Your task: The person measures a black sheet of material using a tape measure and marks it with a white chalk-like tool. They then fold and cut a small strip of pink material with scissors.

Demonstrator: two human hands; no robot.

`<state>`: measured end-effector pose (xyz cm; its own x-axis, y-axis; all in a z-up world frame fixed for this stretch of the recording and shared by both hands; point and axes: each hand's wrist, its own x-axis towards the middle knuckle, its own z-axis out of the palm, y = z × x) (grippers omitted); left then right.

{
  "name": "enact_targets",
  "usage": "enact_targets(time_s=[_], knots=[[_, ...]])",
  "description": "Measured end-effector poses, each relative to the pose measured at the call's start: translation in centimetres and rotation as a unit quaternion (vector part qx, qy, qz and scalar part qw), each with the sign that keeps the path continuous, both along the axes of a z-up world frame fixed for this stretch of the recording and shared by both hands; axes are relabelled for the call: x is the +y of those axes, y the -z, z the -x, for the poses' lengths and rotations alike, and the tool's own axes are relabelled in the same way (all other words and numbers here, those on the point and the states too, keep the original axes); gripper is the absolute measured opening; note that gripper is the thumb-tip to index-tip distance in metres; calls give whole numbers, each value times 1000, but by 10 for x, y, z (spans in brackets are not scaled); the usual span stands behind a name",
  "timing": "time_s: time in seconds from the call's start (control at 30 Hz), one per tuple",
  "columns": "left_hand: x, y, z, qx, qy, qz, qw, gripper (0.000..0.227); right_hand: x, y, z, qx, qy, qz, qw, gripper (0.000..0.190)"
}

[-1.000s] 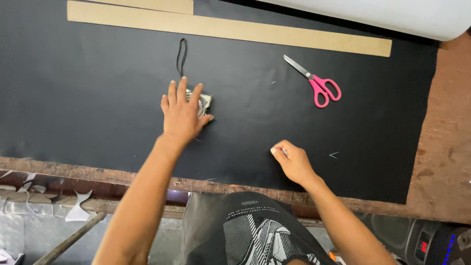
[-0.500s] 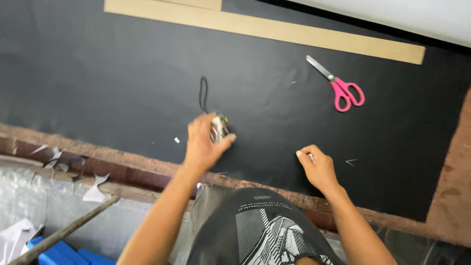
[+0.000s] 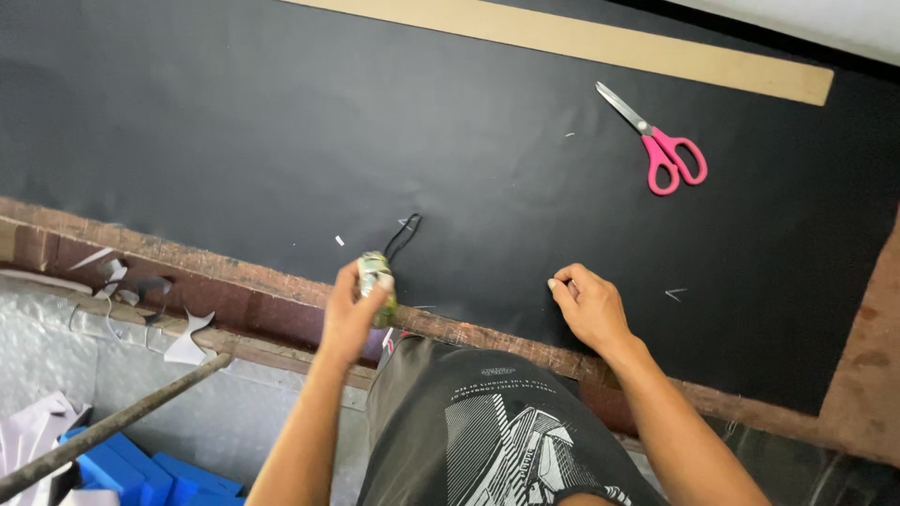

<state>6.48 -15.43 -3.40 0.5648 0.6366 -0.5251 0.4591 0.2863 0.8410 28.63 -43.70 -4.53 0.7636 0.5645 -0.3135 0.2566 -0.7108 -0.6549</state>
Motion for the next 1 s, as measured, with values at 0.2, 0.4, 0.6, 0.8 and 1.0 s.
enact_targets(time_s=[0.2,0.4,0.6,0.8,1.0], knots=[[52,32,12,-69,-50,25,996,46,-5,2,2,-23,0,-35,999,17],[110,21,62,-21,-475,-8,880,29,-8,6,7,-45,25,-65,997,14],[105,8,111,-132,-361,69,921,65,-7,10,24,-106,-6,-108,989,13],[59,6,76,-121,-150,120,974,44,-9,11,53,-38,-71,-130,988,14],[2,-6,20,-28,-67,89,993,46,-15,10,57,-39,-75,-141,986,13]])
